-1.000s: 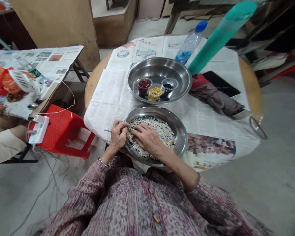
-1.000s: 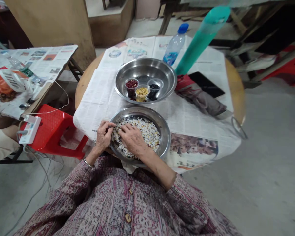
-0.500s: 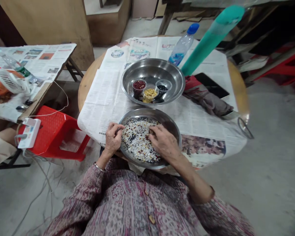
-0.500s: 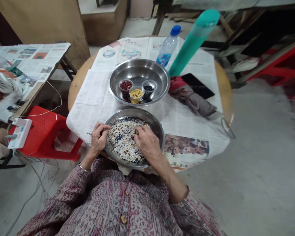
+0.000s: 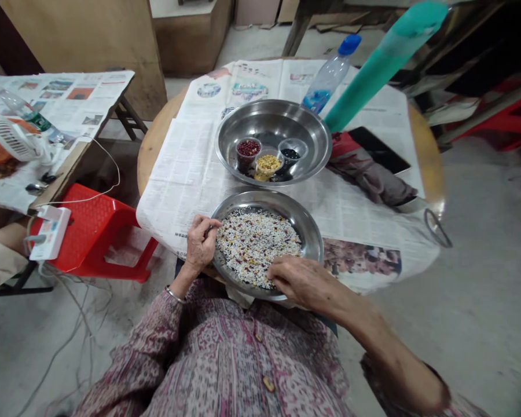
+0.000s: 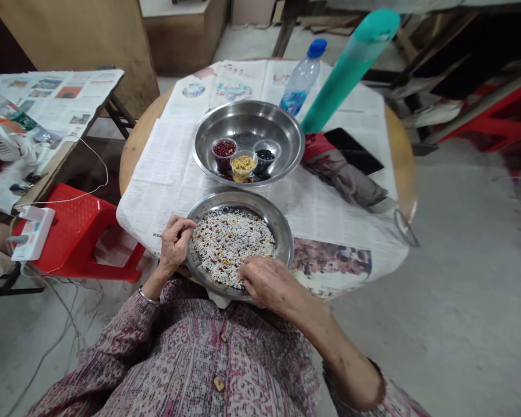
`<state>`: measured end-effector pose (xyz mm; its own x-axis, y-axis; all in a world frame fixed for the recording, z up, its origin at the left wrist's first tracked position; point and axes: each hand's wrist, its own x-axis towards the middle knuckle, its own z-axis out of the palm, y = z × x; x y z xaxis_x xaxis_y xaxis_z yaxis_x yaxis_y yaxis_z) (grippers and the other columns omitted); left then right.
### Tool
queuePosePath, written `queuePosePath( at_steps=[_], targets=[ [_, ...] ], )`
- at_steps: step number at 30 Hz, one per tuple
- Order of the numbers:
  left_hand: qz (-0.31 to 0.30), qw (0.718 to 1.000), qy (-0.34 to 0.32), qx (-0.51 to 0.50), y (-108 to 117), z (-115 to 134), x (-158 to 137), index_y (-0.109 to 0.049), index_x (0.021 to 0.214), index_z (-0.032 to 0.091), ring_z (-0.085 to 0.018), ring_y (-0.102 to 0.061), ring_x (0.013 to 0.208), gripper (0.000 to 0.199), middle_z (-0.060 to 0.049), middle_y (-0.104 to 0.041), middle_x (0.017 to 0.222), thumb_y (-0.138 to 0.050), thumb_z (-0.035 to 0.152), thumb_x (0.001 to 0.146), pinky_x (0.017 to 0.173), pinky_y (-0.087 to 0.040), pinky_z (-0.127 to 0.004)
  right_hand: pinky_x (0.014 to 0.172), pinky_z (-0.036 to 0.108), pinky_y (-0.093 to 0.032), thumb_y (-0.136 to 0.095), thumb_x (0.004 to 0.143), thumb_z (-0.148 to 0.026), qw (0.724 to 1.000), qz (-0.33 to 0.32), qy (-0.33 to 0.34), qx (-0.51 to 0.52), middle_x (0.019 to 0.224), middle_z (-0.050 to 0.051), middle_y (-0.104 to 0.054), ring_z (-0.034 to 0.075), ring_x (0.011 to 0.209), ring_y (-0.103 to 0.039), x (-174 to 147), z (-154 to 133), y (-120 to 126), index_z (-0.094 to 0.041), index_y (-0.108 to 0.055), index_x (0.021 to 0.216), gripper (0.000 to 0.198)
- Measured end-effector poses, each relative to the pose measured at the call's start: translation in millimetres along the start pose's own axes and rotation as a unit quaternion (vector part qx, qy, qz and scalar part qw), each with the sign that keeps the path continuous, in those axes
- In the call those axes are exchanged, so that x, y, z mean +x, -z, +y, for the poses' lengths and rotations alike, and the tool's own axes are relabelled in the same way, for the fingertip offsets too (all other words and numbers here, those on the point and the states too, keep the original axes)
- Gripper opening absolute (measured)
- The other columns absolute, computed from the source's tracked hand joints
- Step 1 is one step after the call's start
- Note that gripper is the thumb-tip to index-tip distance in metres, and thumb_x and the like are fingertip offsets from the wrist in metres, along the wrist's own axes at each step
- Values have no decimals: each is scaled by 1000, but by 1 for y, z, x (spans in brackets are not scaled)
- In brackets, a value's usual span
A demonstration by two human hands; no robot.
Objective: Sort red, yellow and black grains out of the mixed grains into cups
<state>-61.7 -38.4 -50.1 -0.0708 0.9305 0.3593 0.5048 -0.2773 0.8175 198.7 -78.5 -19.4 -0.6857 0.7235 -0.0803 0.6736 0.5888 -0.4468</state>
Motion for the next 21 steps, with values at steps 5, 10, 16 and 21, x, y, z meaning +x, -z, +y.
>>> queuePosePath(
  at_steps=[5, 10, 16, 21],
  targets=[
    [-6, 1000, -1, 12, 1, 1, 0, -69, 86, 20, -16, -57, 80, 21, -1, -56, 82, -53, 5, 87, 75, -47, -28, 81, 34, -53, -52, 91, -14, 999, 46, 11, 19, 99, 6, -71, 21, 96, -65, 28, -7, -4, -24, -71, 102, 24],
    [-1, 1000, -5, -2, 1, 2, 0, -69, 86, 19, -16, -58, 82, 22, -1, -58, 84, -53, 4, 87, 76, -47, -28, 98, 44, -53, -49, 94, -15, 984, 177, -31, -11, 125, 10, -66, 27, 117, -57, 57, -9, 0, -22, -65, 124, 35],
    [1, 1000, 1, -16, 0, 2, 0, -70, 86, 20, -16, -58, 82, 22, -1, -58, 82, -54, 4, 87, 75, -46, -27, 99, 51, -51, -53, 95, -29, 962, 221, -141, -73, 132, 17, -61, 33, 120, -53, 68, 0, 0, -15, -62, 129, 38],
    [-2, 1000, 1, -22, 1, 2, 0, -69, 86, 19, -16, -57, 82, 23, -1, -57, 83, -53, 3, 87, 75, -45, -27, 95, 47, -53, -53, 97, -29, 985, 161, -64, -23, 115, 14, -67, 29, 111, -58, 62, -7, -4, -17, -67, 115, 26]
  ],
)
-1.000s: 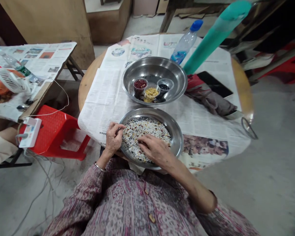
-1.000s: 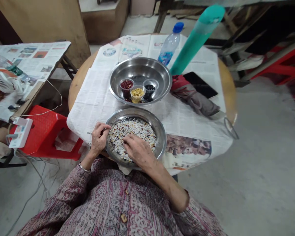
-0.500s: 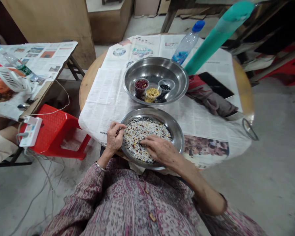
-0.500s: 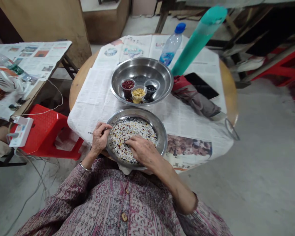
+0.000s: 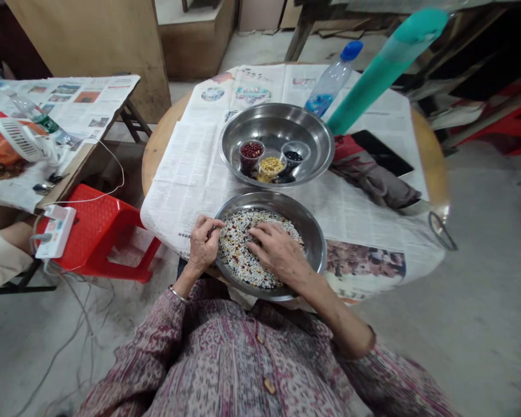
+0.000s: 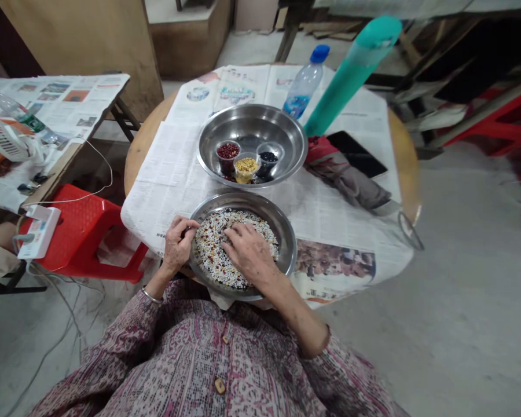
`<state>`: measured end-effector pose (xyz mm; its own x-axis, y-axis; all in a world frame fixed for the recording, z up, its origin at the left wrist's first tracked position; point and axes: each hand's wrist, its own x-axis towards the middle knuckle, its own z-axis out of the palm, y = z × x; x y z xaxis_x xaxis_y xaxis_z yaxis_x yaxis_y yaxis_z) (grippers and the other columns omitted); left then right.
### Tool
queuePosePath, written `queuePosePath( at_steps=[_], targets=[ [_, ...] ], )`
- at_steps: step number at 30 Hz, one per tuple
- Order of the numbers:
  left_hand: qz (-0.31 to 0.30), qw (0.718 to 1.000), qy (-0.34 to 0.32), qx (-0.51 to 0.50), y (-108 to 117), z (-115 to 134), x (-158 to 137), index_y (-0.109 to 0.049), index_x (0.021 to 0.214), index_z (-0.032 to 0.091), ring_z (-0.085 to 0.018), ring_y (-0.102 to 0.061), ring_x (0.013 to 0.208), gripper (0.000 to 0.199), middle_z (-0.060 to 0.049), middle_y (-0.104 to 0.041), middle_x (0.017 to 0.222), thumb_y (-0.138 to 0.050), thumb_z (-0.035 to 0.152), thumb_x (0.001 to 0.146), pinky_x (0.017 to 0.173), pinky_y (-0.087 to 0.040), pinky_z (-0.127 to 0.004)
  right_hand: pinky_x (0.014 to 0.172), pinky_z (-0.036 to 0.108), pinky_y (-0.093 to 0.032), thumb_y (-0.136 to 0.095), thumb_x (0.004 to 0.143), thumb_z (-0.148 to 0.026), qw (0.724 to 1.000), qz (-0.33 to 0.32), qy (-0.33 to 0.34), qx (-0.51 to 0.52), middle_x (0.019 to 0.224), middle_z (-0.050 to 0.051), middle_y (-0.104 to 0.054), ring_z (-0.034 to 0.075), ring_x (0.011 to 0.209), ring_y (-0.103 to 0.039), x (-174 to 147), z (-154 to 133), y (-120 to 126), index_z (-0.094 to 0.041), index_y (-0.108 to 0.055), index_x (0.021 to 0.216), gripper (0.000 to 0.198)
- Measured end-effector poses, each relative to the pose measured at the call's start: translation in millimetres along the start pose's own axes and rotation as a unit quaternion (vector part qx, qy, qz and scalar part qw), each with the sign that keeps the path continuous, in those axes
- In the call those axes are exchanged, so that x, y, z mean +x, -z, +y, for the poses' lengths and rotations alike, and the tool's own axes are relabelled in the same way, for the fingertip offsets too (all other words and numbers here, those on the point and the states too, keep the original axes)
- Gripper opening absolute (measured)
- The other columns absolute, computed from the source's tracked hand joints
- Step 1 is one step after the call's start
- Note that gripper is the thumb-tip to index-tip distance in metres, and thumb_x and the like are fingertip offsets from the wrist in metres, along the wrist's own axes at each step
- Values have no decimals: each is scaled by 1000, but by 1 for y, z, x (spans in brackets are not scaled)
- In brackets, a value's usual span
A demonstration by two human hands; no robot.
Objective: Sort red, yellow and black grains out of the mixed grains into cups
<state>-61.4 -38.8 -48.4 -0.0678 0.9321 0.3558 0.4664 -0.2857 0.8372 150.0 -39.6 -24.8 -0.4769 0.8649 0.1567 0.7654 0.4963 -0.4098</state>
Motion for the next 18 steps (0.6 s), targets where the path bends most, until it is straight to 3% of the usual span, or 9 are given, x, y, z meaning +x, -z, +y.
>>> queuePosePath(
  at_steps=[6, 11, 14, 18],
  targets=[
    [0, 1000, -2, 3, 0, 0, 0, -69, 87, 20, -16, -57, 83, 24, -1, -57, 83, -53, 3, 87, 77, -46, -28, 85, 36, -55, -53, 98, -24, 991, -73, 79, 80, 97, 7, -67, 21, 96, -62, -30, -18, 11, -21, -67, 102, 15],
    [0, 1000, -1, 3, 0, 0, 1, -69, 86, 20, -16, -58, 83, 24, -1, -57, 83, -53, 2, 87, 78, -46, -28, 77, 31, -53, -54, 96, -18, 985, -112, 90, 94, 94, 5, -68, 16, 86, -64, -36, -32, 5, -21, -69, 100, 15],
    [-1, 1000, -2, 7, 0, 0, 1, -69, 86, 20, -16, -58, 83, 23, -1, -57, 83, -53, 3, 87, 78, -46, -28, 76, 30, -53, -52, 96, -15, 988, -101, 85, 74, 95, 6, -68, 17, 88, -64, -26, -34, -2, -21, -69, 103, 20],
    [0, 1000, -7, 7, 0, 0, 1, -69, 86, 20, -16, -58, 84, 24, -1, -58, 84, -53, 2, 87, 79, -46, -28, 84, 35, -55, -47, 97, -15, 998, -38, 48, 9, 108, 10, -68, 23, 105, -61, -10, -21, -5, -19, -68, 113, 26]
  ],
)
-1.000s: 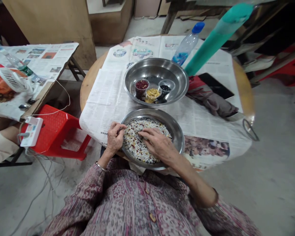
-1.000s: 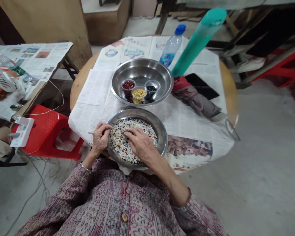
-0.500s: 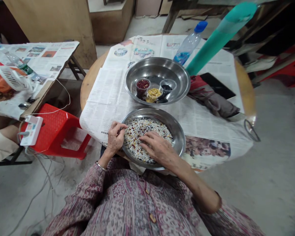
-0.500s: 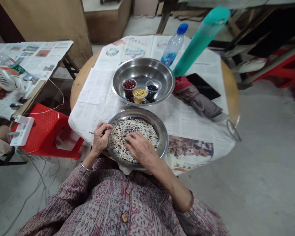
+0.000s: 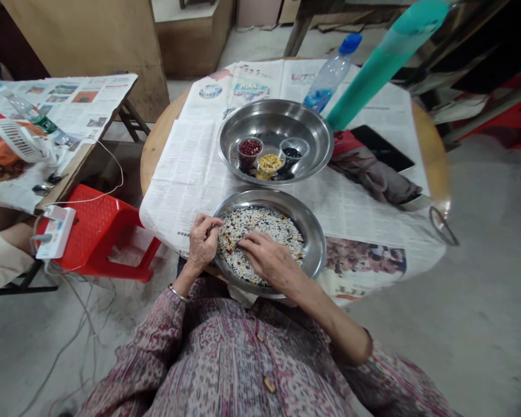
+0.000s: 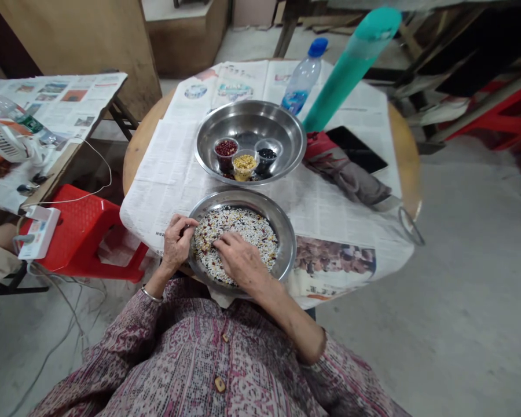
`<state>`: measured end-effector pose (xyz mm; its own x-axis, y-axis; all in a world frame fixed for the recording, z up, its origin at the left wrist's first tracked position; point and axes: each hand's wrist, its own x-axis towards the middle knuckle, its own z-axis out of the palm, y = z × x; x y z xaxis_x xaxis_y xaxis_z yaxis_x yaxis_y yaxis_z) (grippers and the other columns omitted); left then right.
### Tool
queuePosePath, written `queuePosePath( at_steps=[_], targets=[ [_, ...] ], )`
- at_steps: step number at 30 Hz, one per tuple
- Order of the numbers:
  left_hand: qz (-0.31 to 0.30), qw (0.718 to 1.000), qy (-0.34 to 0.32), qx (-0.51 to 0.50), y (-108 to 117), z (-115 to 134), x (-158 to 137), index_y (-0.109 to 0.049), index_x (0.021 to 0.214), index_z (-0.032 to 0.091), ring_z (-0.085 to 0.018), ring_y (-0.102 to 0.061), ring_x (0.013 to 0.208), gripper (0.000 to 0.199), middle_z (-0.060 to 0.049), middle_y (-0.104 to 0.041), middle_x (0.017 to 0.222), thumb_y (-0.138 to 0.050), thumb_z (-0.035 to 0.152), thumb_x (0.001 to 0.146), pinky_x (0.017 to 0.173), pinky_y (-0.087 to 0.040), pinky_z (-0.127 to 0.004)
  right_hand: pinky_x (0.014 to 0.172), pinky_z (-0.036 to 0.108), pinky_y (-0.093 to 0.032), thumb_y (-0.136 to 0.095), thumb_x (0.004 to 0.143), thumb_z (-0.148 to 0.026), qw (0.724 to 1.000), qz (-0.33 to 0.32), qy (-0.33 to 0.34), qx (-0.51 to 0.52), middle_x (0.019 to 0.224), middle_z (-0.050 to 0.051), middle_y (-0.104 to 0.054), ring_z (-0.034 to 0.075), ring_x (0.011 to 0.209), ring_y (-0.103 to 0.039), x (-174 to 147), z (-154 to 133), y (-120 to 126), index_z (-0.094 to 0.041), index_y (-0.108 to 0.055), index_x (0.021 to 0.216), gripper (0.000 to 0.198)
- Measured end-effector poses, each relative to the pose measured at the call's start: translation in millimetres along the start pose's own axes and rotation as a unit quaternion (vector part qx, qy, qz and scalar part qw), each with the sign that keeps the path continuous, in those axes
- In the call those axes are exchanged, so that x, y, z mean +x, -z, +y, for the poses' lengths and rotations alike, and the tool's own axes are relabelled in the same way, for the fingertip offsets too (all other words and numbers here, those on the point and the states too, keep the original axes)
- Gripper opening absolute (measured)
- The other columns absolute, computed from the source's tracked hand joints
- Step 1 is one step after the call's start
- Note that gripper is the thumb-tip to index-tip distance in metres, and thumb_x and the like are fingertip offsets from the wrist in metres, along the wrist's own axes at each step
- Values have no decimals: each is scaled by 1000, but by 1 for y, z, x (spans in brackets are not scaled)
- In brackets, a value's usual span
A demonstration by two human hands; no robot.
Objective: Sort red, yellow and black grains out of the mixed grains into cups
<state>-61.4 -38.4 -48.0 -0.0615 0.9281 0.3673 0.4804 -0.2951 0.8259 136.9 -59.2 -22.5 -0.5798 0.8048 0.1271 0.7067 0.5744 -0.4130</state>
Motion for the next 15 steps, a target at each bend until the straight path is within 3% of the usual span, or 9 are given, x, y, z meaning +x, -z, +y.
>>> queuePosePath(
  at_steps=[4, 8, 15],
  targets=[
    [2, 1000, 2, -5, 0, 0, 0, -69, 86, 20, -16, -58, 84, 24, -1, -57, 83, -54, 1, 86, 79, -46, -28, 90, 40, -55, -51, 96, -20, 991, 77, -75, -76, 122, 12, -66, 27, 112, -58, 3, 23, 7, -19, -66, 119, 27],
    [4, 1000, 4, -7, -1, -1, 0, -70, 86, 21, -16, -58, 83, 24, 0, -56, 82, -54, 2, 86, 76, -47, -27, 89, 42, -55, -54, 94, -23, 981, 94, -117, -124, 122, 12, -65, 29, 109, -58, -8, 39, 12, -19, -66, 119, 28],
    [-4, 1000, 10, -1, -1, 0, 0, -69, 87, 21, -15, -57, 82, 23, 0, -56, 83, -54, 3, 87, 78, -47, -28, 93, 39, -54, -51, 97, -25, 996, 63, -58, -36, 108, 11, -66, 24, 106, -60, -31, 35, 6, -18, -67, 112, 23]
  ],
)
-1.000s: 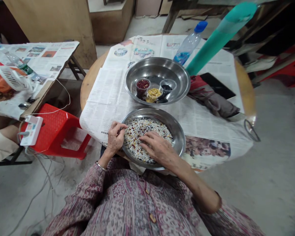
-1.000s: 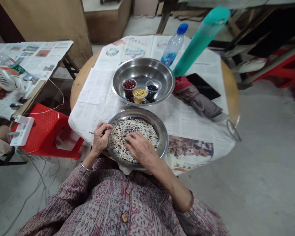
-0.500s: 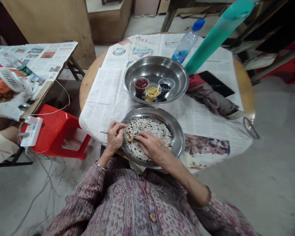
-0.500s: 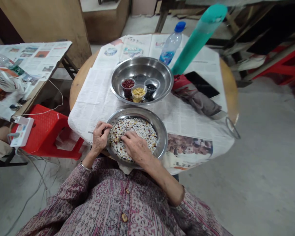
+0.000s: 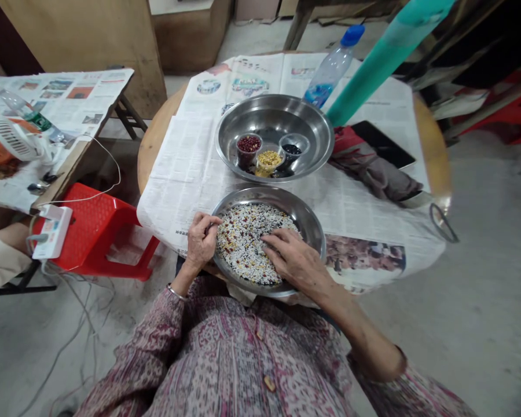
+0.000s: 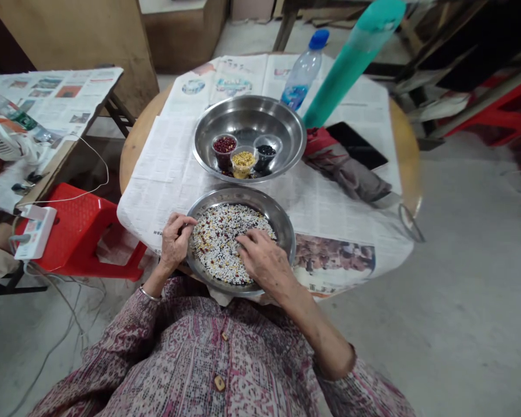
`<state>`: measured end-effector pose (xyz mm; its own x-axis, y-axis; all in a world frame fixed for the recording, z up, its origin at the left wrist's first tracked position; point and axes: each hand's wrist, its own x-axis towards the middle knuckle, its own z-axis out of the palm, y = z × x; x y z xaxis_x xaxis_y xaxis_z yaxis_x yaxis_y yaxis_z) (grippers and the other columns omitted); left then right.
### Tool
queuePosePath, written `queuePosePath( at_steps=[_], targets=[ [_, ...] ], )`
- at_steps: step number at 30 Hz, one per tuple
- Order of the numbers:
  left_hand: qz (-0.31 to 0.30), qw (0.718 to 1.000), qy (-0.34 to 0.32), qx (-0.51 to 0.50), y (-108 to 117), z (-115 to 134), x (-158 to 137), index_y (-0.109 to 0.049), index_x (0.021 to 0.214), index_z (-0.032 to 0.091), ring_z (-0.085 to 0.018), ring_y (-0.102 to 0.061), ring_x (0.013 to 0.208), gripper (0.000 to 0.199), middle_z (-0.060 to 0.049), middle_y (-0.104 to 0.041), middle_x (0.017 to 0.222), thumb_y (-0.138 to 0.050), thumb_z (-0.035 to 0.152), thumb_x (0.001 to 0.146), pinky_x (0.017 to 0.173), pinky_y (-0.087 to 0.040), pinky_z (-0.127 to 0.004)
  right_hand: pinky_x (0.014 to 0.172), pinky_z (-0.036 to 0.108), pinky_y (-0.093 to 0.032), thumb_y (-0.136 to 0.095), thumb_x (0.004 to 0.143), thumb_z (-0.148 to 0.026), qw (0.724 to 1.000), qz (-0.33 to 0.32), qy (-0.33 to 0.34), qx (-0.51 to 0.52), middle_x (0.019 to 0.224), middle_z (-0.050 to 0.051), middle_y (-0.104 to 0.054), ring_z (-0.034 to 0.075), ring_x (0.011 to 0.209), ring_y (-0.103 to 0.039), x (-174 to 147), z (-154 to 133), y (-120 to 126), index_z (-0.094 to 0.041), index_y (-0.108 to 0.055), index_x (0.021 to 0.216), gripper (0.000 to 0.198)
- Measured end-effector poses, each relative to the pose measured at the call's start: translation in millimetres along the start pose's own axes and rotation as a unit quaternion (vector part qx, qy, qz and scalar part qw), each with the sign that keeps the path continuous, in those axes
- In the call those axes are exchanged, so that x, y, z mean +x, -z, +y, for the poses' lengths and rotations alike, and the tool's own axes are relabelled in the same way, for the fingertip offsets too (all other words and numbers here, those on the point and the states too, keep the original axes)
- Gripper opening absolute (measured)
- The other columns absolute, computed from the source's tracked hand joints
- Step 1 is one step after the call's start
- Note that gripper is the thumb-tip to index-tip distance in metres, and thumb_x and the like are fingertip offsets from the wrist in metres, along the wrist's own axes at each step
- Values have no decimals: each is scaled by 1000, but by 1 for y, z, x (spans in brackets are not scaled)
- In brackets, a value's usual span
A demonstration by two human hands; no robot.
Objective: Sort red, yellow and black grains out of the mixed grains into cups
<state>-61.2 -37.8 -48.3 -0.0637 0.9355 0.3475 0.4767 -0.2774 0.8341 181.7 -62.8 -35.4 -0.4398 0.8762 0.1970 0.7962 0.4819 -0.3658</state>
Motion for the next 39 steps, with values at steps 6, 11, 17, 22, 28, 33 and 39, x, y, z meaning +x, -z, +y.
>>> queuePosePath(
  at_steps=[6, 11, 17, 22, 28, 33, 39],
  targets=[
    [3, 1000, -6, -2, 0, 1, 1, -69, 86, 21, -16, -57, 82, 22, 0, -56, 82, -54, 5, 88, 78, -47, -29, 86, 37, -53, -48, 99, -24, 997, -56, 38, 46, 96, 8, -65, 22, 95, -62, -11, -14, 7, -22, -67, 100, 20],
    [0, 1000, -1, 5, 0, 2, 1, -69, 85, 21, -16, -56, 81, 21, 0, -57, 81, -54, 6, 88, 77, -47, -29, 78, 34, -53, -48, 99, -21, 993, -87, 48, 69, 91, 6, -67, 20, 87, -64, -16, -18, 6, -22, -67, 96, 19],
    [-2, 1000, -4, -1, 1, 3, 1, -68, 86, 21, -15, -57, 82, 23, 0, -57, 83, -54, 4, 88, 80, -47, -28, 77, 33, -53, -51, 96, -17, 990, -92, 60, 88, 90, 6, -67, 20, 88, -63, -4, -27, -1, -21, -66, 94, 16],
    [-1, 1000, -1, -5, 1, 3, 1, -69, 86, 20, -14, -56, 80, 23, 0, -55, 82, -53, 3, 88, 77, -45, -27, 82, 34, -52, -49, 97, -16, 992, -68, 37, 101, 89, 6, -66, 20, 89, -62, 12, -33, -12, -20, -65, 94, 17],
    [0, 1000, -1, 1, 0, 1, 0, -69, 86, 20, -15, -57, 81, 22, 0, -57, 83, -53, 5, 89, 78, -47, -28, 83, 35, -51, -49, 97, -16, 993, -46, 24, 107, 91, 6, -66, 20, 90, -62, 16, -31, -18, -22, -63, 95, 16],
    [-2, 1000, -4, 3, 1, 2, 0, -69, 86, 21, -15, -57, 82, 22, -1, -57, 83, -53, 5, 88, 79, -47, -28, 85, 36, -52, -48, 98, -18, 992, -44, 22, 120, 92, 7, -68, 20, 91, -63, 10, -29, -18, -21, -64, 97, 16],
    [-5, 1000, 1, 6, 1, 2, 1, -68, 86, 21, -16, -56, 81, 22, 0, -56, 82, -53, 6, 89, 77, -47, -29, 82, 35, -52, -49, 97, -17, 992, -54, 29, 115, 90, 6, -68, 20, 89, -63, 5, -30, -15, -22, -66, 94, 17]
  ],
)
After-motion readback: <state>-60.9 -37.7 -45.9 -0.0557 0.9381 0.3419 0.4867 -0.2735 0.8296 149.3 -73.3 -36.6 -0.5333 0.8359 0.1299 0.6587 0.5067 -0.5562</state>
